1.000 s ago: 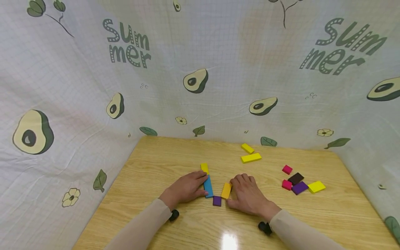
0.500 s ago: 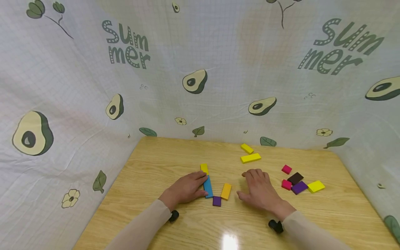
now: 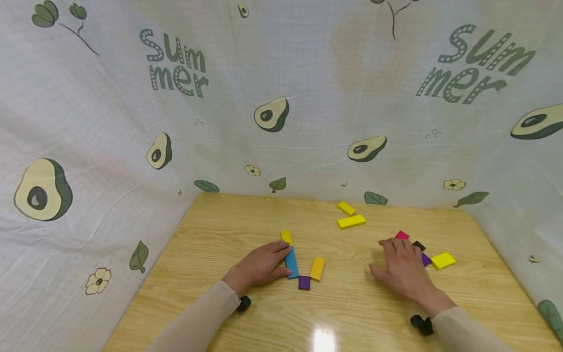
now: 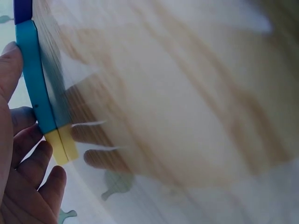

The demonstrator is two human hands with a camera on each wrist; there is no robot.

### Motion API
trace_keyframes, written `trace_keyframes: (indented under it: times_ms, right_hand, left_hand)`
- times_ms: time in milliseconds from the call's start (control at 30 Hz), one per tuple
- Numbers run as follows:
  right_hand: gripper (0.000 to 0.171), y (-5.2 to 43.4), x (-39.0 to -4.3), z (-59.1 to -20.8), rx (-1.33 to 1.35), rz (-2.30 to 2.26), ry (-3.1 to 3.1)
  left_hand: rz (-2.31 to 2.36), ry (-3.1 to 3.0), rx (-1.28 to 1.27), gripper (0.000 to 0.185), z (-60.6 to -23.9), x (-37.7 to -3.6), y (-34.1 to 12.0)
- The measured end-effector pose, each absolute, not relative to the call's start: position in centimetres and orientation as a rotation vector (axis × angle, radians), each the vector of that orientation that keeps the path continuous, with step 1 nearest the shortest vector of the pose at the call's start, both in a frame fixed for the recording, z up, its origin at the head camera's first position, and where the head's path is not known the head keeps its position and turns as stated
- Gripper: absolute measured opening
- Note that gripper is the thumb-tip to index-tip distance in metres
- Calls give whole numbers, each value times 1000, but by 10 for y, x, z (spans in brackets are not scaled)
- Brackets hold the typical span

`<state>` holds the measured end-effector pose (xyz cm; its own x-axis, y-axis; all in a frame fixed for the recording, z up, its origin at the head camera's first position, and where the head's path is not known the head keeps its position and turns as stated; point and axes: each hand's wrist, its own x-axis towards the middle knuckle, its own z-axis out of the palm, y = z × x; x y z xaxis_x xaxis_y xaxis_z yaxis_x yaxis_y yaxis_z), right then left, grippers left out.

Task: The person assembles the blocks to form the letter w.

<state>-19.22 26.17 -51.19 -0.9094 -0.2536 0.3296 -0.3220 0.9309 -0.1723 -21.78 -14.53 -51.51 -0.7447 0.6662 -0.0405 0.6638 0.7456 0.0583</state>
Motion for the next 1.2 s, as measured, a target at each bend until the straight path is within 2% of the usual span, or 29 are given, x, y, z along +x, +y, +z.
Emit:
trace_keyframes:
  times_ms: [433,667,1200]
  right_hand:
    - [67,325,-180,-519,223,278,-2754]
    - [73,352,-177,-524,179,220,-2797]
    - [70,369,-182,-541,229,110,-2804]
  left_hand:
    - [69,2878,1072,71,-515,-218,-145]
    - [87,2862,1056,71,-515,-218,-144]
    - [98,2865,1051,71,-516,-218,-144]
